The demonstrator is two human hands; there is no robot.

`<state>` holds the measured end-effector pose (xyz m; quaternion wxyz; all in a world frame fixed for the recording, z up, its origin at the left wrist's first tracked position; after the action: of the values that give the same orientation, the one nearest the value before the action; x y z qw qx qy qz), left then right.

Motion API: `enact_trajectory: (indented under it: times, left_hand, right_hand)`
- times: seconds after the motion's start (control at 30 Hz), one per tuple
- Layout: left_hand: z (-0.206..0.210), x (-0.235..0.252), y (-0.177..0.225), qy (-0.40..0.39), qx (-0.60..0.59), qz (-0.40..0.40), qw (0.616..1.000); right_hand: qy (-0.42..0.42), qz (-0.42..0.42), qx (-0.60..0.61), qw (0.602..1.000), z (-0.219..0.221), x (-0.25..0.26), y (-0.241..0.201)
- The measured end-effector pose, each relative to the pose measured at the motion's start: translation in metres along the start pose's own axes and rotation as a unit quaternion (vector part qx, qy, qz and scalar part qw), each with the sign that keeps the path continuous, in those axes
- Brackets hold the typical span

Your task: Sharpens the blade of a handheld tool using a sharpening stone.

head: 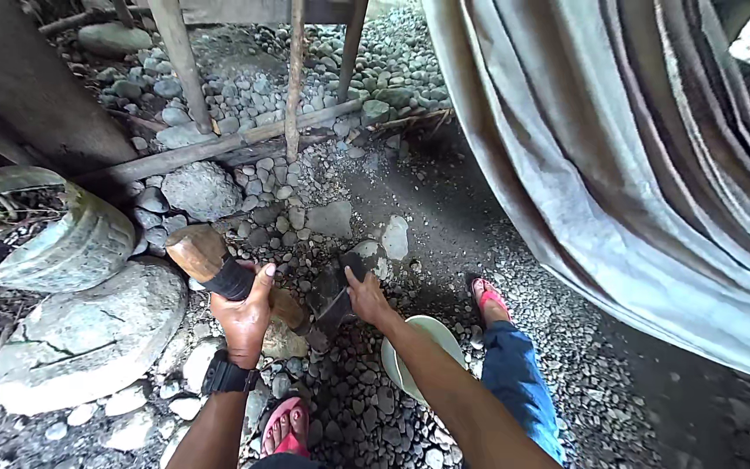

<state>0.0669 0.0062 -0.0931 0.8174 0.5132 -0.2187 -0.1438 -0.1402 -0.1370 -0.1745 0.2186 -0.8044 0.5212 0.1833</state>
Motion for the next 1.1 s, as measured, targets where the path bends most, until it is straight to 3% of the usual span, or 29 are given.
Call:
enact_trajectory:
  times: [0.13, 0.33, 0.5, 0.7, 0.9, 1.1]
  left_hand:
    - [-0.001, 0.001, -0.003, -0.007, -0.008, -0.002, 1.0]
    - [0.001, 0.0, 0.001, -0.011, -0.009, -0.001, 1.0]
    - [0.009, -0.002, 0.003, -0.028, -0.007, 0.007, 1.0]
    - [0.012, -0.005, 0.009, -0.061, -0.014, 0.025, 0.998]
    - [0.011, 0.0, 0.003, -0.051, -0.021, 0.021, 0.998]
    - [0.01, -0.003, 0.007, -0.05, -0.014, 0.01, 0.999]
  right_hand:
    - [-0.014, -0.069, -0.031, 0.997, 0.018, -0.025, 0.011]
    - [0.021, 0.016, 0.046, 0.999, -0.004, 0.009, 0.014]
    - [-0.012, -0.074, -0.02, 0.997, 0.02, -0.032, 0.02]
    - [-0.001, 0.013, 0.023, 1.0, -0.011, 0.009, 0.006]
    - [-0.026, -0.082, -0.048, 0.995, 0.014, -0.023, 0.009]
    - [-0.004, -0.01, 0.005, 1.0, -0.012, 0.012, -0.002]
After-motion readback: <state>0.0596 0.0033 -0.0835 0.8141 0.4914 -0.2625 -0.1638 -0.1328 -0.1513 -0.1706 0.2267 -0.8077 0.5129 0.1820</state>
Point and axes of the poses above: each hand's wrist, its own x-axis towards the middle knuckle, its own z-axis out of the palm, y = z × x, the point moved 4 cm from there along x, towards the middle knuckle, and after that the axes turned 1 degree about y, right-handed, at the moved point
